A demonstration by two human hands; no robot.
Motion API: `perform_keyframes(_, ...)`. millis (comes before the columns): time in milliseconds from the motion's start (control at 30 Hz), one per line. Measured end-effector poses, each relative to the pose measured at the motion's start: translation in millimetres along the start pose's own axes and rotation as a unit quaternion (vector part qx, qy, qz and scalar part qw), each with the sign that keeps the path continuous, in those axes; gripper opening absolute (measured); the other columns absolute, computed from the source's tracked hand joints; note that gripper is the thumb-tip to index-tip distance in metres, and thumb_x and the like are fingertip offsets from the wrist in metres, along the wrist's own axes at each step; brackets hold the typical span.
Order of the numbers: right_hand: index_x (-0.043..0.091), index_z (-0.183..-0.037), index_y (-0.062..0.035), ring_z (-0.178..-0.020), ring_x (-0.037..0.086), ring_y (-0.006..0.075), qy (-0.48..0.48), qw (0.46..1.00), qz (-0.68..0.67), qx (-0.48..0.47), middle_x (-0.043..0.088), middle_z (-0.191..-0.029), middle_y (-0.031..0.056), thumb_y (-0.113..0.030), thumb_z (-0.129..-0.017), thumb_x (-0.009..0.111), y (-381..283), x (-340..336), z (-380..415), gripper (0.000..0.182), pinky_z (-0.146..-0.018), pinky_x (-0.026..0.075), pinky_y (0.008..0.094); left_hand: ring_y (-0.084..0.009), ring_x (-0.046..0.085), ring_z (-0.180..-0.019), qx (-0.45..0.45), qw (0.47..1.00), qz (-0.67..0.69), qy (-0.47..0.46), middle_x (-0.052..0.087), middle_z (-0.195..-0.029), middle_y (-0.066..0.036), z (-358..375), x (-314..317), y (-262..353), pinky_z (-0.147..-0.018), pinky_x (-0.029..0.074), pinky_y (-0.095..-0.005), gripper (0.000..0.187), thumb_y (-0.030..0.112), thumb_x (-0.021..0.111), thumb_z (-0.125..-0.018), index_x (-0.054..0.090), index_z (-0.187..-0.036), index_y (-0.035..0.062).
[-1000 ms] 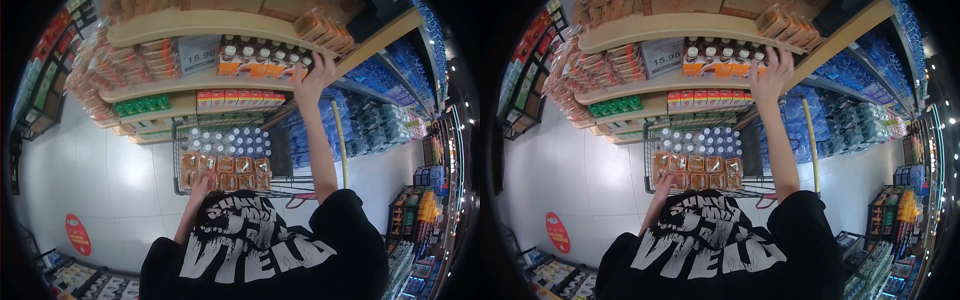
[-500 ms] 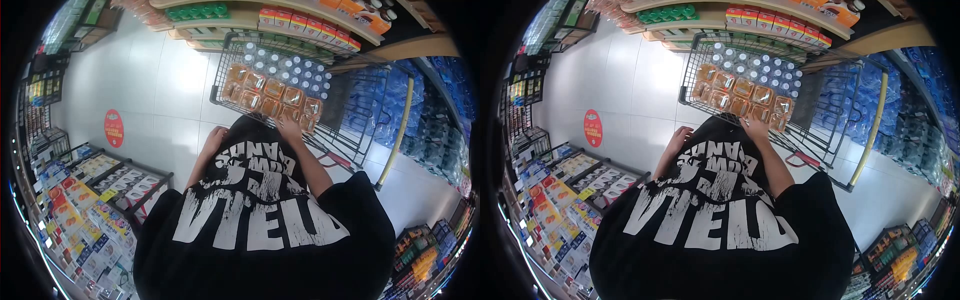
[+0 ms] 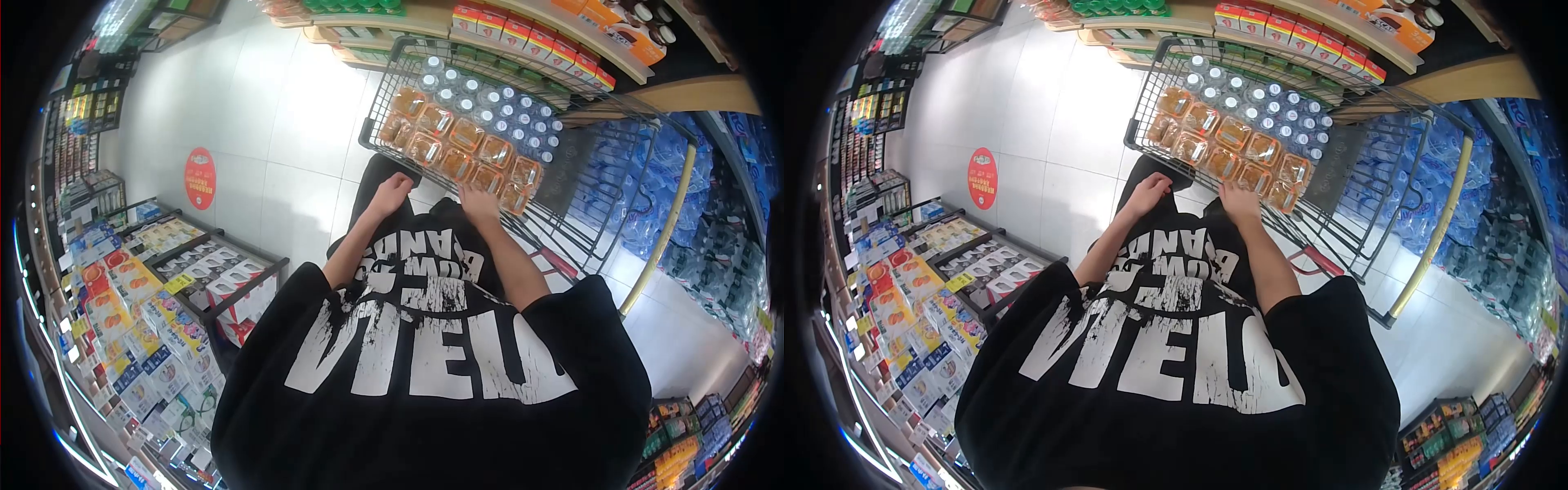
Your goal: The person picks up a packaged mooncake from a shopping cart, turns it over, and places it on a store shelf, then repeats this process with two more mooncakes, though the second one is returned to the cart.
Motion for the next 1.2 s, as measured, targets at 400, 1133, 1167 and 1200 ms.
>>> perform_keyframes(400, 0.056, -0.095, -0.0099, -0.073, 0.065, 0.0264, -0.053, 0.997, 0.030, 0.038, 0.064, -0.089, 0.0081, -0.032, -0.092, 0.035, -3, -4, 3, 0.031, -0.059, 0.052, 0.0404, -0.0241, 0.061, -0.083, -0.023, 0.999, -0.040, -0.014, 0.064, -0.085, -0.014, -10, -18, -16, -0.075, 0.046, -0.0325, 0.033, 0.027, 0.048, -0.083, 0.058, -0.097, -0.0010)
perform_keyframes(1133, 0.055, -0.080, -0.0094, -0.076, 0.060, 0.0240, -0.076, 0.994, -0.003, 0.083, 0.056, -0.081, 0.0068, -0.027, -0.089, 0.044, 1, -2, -2, 0.022, -0.064, 0.049, 0.0386, -0.0406, 0.058, -0.089, -0.018, 0.989, -0.136, 0.063, 0.059, -0.089, -0.028, -179, -27, -45, -0.082, 0.045, -0.0419, 0.041, 0.028, 0.052, -0.077, 0.059, -0.090, -0.0106)
perform_keyframes(1167, 0.055, -0.079, -0.0094, -0.075, 0.060, 0.0239, -0.066, 0.994, -0.015, 0.081, 0.056, -0.081, 0.0067, -0.026, -0.088, 0.045, 0, 1, -3, 0.021, -0.063, 0.049, 0.0388, -0.0389, 0.055, -0.095, -0.071, 0.982, -0.134, 0.111, 0.054, -0.103, -0.027, -186, -26, -51, -0.085, 0.044, -0.0411, 0.042, 0.030, 0.053, -0.078, 0.058, -0.100, -0.0050)
perform_keyframes(1200, 0.055, -0.076, -0.0089, -0.073, 0.060, 0.0236, -0.058, 0.995, -0.015, 0.083, 0.055, -0.079, 0.0066, -0.024, -0.087, 0.047, -2, -5, -5, 0.021, -0.062, 0.049, 0.0384, -0.0371, 0.052, -0.101, -0.123, 0.971, -0.133, 0.158, 0.048, -0.117, -0.025, -198, -23, -63, -0.088, 0.042, -0.0402, 0.044, 0.032, 0.055, -0.078, 0.057, -0.110, 0.0007)
Point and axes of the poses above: each hand's wrist, its own z-axis away from the middle knuckle, its own x-axis out of the palm, y = z × x, the point moved 3 cm from there along -z, towards the middle knuckle
